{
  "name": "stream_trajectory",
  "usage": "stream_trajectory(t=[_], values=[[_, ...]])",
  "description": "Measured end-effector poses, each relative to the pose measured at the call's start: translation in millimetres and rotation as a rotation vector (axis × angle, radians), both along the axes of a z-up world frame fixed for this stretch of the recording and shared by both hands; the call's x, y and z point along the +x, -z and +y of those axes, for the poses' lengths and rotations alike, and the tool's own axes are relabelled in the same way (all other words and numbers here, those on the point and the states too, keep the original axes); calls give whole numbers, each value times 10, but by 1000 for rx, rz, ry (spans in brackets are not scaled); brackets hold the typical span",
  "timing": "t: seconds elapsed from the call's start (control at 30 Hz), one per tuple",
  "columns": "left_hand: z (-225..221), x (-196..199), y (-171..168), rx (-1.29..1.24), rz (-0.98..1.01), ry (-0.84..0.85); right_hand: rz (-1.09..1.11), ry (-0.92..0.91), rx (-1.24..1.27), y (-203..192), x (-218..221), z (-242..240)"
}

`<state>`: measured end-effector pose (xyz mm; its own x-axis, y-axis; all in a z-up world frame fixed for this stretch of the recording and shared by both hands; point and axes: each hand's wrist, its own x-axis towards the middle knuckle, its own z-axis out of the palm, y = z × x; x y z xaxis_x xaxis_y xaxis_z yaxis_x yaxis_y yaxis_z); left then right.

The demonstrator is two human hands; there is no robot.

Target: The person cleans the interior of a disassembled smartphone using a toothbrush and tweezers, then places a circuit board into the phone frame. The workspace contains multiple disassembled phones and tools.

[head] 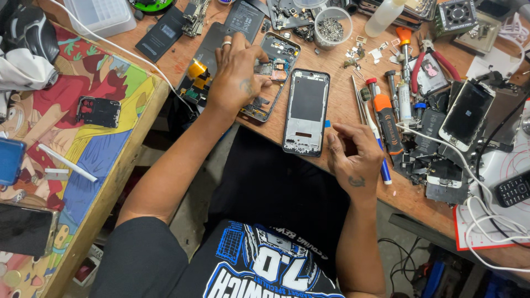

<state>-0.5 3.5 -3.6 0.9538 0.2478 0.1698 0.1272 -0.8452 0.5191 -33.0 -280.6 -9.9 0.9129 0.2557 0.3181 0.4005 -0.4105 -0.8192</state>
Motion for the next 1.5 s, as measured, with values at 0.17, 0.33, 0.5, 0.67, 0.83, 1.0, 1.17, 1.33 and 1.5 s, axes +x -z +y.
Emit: stream_trajectory(t=[0.17, 0.33, 0.5, 0.67, 0.83, 1.0, 1.17, 1.33, 1.5], values=[[7, -39, -46, -28, -55, 33, -29, 1, -28, -3, 5, -4], [-94, -124, -179, -112, -304, 124, -23, 5, -29, -13, 13, 13], [-340, -238, -272, -268, -314, 171, -13, 16, -22, -4, 13, 14], [-588, -375, -299, -433, -361, 299, 11, 13, 42, 32, 20, 3], [-826, -475, -205, -464, -346, 321, 161, 1, 298, 163, 42, -58], [-962, -486, -145, -488, -340, 354, 179, -73, 476, 244, 69, -117], [-1040, -526, -109, -557, -256, 354, 226, -21, 513, 286, 84, -141], [-1073, -577, -88, -562, -293, 378, 217, 34, 476, 295, 97, -171], [-1089, -590, -64, -599, -231, 357, 249, 99, 445, 293, 100, -189]])
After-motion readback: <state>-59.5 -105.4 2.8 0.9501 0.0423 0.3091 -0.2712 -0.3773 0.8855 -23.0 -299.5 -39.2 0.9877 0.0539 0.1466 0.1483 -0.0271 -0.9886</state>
